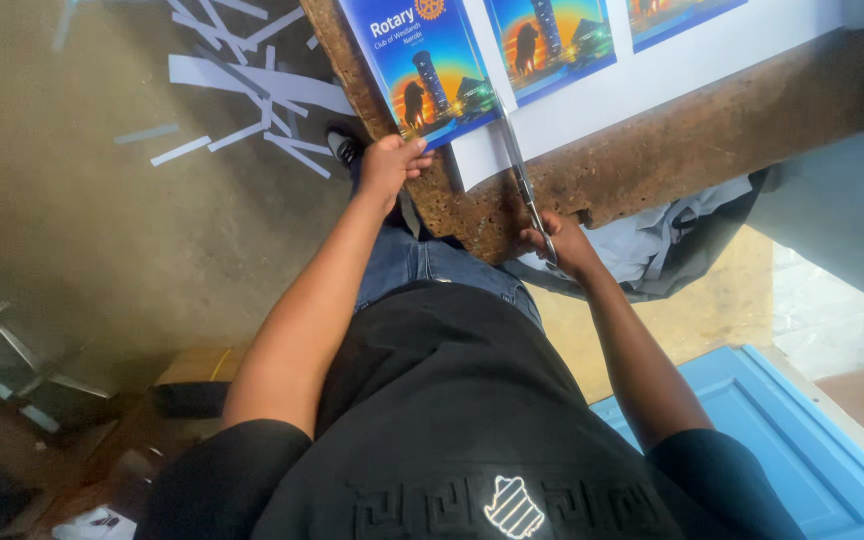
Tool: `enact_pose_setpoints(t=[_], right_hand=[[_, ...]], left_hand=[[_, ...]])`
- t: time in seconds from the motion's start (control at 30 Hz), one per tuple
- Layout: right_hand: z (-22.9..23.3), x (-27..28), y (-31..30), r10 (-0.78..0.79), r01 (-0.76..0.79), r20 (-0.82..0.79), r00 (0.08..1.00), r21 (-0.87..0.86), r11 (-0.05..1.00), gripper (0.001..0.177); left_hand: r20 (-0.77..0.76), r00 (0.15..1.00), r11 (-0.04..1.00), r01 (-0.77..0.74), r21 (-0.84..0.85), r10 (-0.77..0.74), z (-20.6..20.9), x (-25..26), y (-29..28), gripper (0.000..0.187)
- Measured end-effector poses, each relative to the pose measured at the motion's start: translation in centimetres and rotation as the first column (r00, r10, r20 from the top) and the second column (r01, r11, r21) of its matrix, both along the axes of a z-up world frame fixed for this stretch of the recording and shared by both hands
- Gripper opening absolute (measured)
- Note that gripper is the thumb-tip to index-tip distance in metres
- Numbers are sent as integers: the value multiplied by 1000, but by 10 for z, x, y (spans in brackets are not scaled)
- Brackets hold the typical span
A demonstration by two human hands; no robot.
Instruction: The person uses scissors to cut a large sheet of printed paper into smaller rectangular sections. They hold the paper steady with one hand while cutting along the printed lines with the other, stacking the finished pieces on the table.
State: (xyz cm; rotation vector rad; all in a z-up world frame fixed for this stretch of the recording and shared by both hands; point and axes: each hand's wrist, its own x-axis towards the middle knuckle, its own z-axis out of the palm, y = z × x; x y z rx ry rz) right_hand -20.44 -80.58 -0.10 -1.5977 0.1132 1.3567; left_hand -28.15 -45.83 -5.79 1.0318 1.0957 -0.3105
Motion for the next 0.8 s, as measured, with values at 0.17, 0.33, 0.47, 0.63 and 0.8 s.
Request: enact_pose_setpoints(t=[0.17,0.33,0.47,0.63,0.8], right_hand=[[-13,0,-5,1,-2,14,1000,56,998,33],[-11,2,-2,-8,7,13,1000,63,998,32],[-17,1,-4,9,-10,43,999,14,1000,34],[-17,0,-1,5,-1,54,999,-86,996,34],[-16,2,1,74,-55,98,992,-187,981,32]], left_hand=[[-2,1000,1000,4,-23,-4,16,4,3,21],[1,1000,1000,8,-24,-8,-1,-2,1,21],[-9,1000,999,26,-20,-27,12,2,3,21],[-9,1000,999,25,-29,-25,22,4,4,21],[2,999,998,41,-37,-41,22,3,6,22]])
